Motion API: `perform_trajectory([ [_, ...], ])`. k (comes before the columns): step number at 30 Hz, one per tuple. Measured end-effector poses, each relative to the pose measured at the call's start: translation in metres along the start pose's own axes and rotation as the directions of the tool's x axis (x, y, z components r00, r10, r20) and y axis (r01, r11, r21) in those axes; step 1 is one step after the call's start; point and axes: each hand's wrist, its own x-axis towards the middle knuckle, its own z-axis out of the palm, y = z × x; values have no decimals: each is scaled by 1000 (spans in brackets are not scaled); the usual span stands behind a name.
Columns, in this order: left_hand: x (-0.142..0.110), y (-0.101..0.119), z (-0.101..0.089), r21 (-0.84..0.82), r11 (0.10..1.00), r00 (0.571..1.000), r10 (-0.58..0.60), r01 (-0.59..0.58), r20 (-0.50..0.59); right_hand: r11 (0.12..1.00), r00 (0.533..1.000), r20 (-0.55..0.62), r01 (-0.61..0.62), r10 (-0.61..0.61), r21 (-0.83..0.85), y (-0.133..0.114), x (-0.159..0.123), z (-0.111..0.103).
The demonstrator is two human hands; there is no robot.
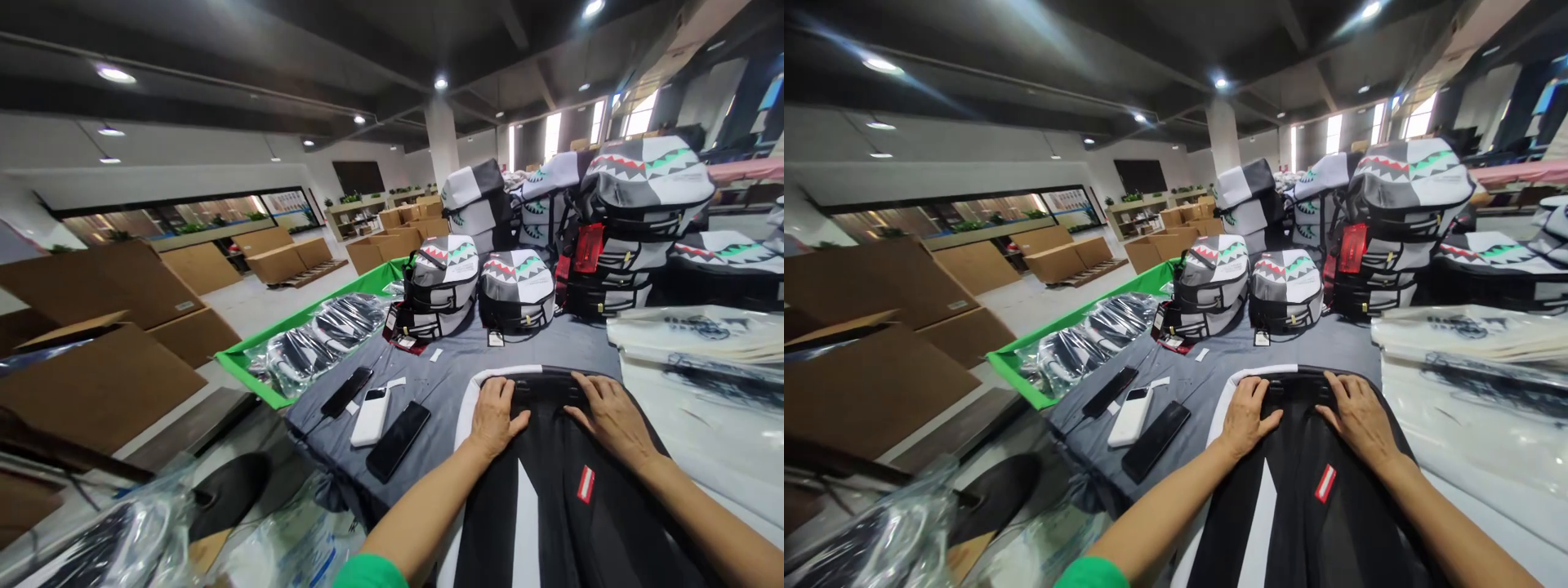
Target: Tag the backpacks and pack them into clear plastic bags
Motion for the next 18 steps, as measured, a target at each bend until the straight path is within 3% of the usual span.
perform_trajectory([
  [3, 4, -4, -1, 36, 999, 988, -2, -3, 154, 1000, 996, 91, 10, -9, -14, -5, -12, 1],
  [6, 24, -11, 8, 51, 999, 946, -24, 8, 322, 999, 962, 269, -33, 35, -12, 0, -8, 11],
  [9, 47, -19, 23, 27, 998, 926, -56, 49, 374, 995, 903, 420, -95, 93, -18, 17, 11, 26],
  [12, 63, -20, 27, -9, 995, 908, -84, 96, 409, 991, 870, 476, -133, 127, -22, 35, 34, 39],
  [15, 61, -3, 22, -41, 990, 898, -102, 132, 429, 984, 860, 483, -174, 167, -31, 40, 42, 48],
  [18, 43, 30, 24, -44, 988, 891, -117, 151, 439, 973, 874, 431, -223, 223, -52, 33, 37, 58],
])
